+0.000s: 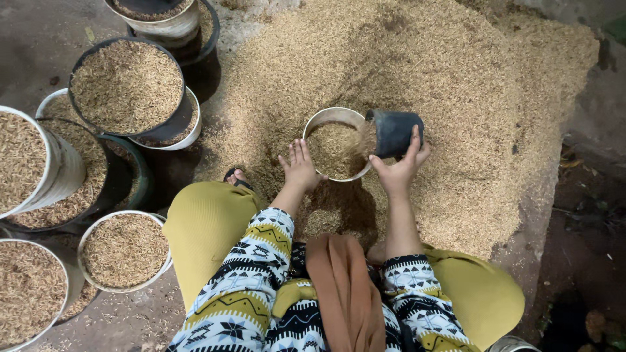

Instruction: The person scoops grains from a large pile on the floor into a white bucket using a black scoop. They then place the filled bucket among other filled buckets and repeat the process with a second bucket.

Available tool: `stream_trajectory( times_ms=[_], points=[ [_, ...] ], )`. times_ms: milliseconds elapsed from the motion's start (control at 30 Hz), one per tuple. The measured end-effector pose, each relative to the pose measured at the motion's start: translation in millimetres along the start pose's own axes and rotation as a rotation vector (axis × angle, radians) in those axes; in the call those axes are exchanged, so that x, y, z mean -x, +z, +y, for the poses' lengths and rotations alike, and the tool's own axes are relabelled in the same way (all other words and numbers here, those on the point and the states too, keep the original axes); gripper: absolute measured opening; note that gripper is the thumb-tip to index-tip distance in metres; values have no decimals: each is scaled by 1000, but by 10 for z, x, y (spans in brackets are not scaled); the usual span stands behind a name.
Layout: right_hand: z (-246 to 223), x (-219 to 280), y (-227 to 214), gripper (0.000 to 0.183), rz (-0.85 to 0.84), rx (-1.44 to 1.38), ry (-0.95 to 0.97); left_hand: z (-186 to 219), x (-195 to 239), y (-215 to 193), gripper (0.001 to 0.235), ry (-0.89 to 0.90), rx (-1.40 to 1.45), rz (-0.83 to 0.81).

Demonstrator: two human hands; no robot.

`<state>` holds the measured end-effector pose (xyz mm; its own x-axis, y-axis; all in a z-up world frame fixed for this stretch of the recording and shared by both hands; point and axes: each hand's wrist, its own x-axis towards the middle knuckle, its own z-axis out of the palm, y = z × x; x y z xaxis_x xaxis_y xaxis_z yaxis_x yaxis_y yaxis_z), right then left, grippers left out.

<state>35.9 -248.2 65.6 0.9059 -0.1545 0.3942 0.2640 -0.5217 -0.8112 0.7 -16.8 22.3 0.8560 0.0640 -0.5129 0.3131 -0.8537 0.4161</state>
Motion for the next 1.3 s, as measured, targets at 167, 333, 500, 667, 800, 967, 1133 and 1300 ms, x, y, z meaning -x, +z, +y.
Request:
stream_trajectory(
  times_ms=[167, 333, 500, 667, 800, 967, 1133, 1300],
  points=[
    [-23, -12, 16, 124, 5, -7, 2, 9, 7, -15, 135, -14, 23, -20],
    [-49, -11, 15, 124, 3, -26, 13, 0, 12, -8, 137, -14, 29, -35],
    [-102, 24, 3, 124, 10, 26, -24, 3, 48, -28, 133, -7, 37, -16],
    [-137, -8, 17, 124, 19, 78, -93, 23, 35, -69, 134, -16, 46, -27],
    [-163, -11, 5, 124, 17, 78, -116, 22, 42, -70, 133, -24, 45, -41],
    [-212, 5, 2, 122, 15, 21, -94, 19, 53, -57, 134, -23, 39, -32],
    [-248, -16, 17, 123, 28, 74, -128, 20, 39, -55, 135, -22, 39, -30],
    [-217, -49, 38, 121, -1, 198, -308, 18, 33, -61, 135, -16, 42, -28]
  ],
)
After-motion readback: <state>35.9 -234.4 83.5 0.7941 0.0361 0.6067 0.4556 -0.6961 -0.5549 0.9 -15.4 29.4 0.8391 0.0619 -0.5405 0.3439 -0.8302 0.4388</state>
